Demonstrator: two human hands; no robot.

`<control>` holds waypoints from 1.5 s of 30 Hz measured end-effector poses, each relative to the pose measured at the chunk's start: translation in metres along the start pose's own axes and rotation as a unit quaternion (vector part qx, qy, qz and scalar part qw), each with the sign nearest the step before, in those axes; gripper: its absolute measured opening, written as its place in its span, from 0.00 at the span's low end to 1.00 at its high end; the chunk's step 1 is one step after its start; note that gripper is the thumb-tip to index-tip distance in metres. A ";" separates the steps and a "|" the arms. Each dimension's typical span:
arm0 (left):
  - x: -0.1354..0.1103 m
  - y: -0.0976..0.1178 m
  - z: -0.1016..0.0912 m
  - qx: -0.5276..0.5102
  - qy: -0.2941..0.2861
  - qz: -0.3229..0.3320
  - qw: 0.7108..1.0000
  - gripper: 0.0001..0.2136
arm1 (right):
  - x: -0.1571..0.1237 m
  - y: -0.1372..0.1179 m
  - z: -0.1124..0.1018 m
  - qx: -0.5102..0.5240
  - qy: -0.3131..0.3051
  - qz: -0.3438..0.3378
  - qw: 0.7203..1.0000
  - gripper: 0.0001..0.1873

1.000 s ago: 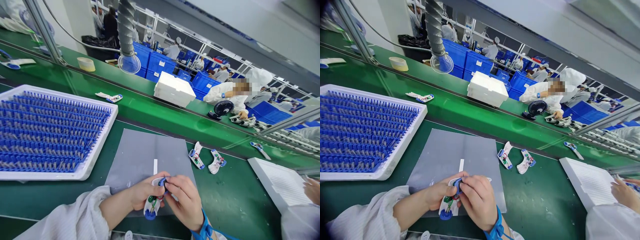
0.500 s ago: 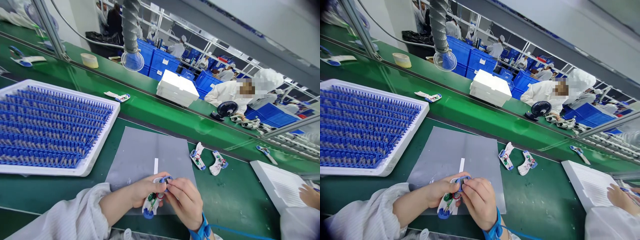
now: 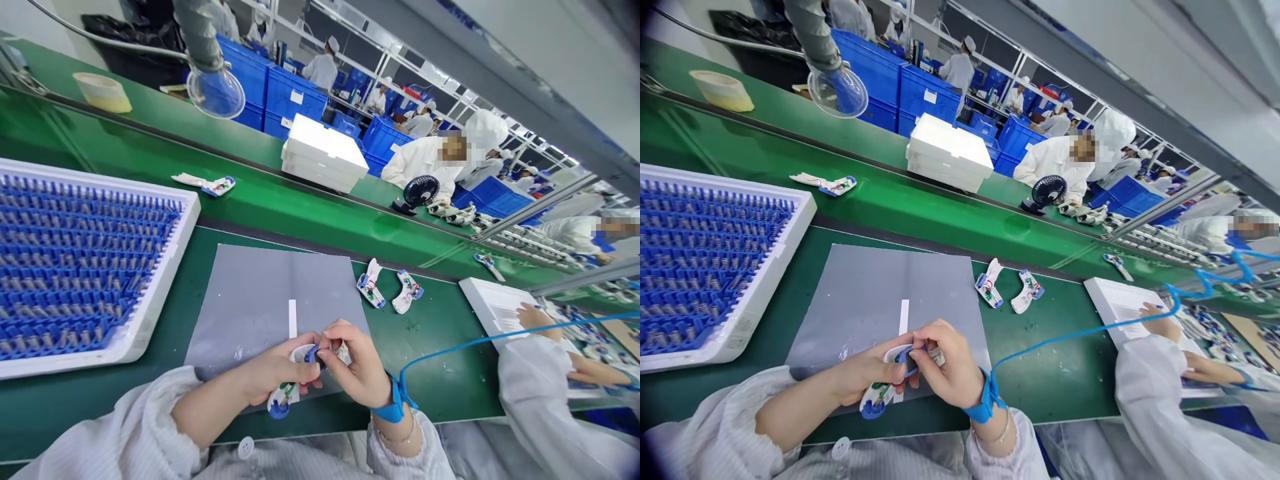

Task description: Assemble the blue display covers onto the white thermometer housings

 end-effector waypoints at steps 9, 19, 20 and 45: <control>0.001 0.003 0.003 0.012 -0.010 0.006 1.000 0.28 | -0.001 -0.002 0.000 -0.016 -0.024 0.009 1.000 0.16; -0.002 0.020 0.008 0.062 -0.049 0.174 0.982 0.29 | -0.022 0.014 0.006 0.128 -0.008 0.102 0.986 0.12; -0.003 0.022 0.008 0.108 -0.035 0.201 0.973 0.30 | -0.024 0.017 0.007 0.152 0.008 0.122 0.981 0.10; -0.007 0.024 0.003 0.439 0.155 0.300 0.833 0.30 | -0.026 0.036 0.048 0.422 -0.030 0.355 0.834 0.14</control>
Point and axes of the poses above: each hand's wrist, its own x-axis towards the middle knuckle, its own z-axis out of the palm, y = z × x, the point moved 5 cm from there along x, towards the middle knuckle, and after that the axes turned 14 degrees about -x, right-handed, at the moved point
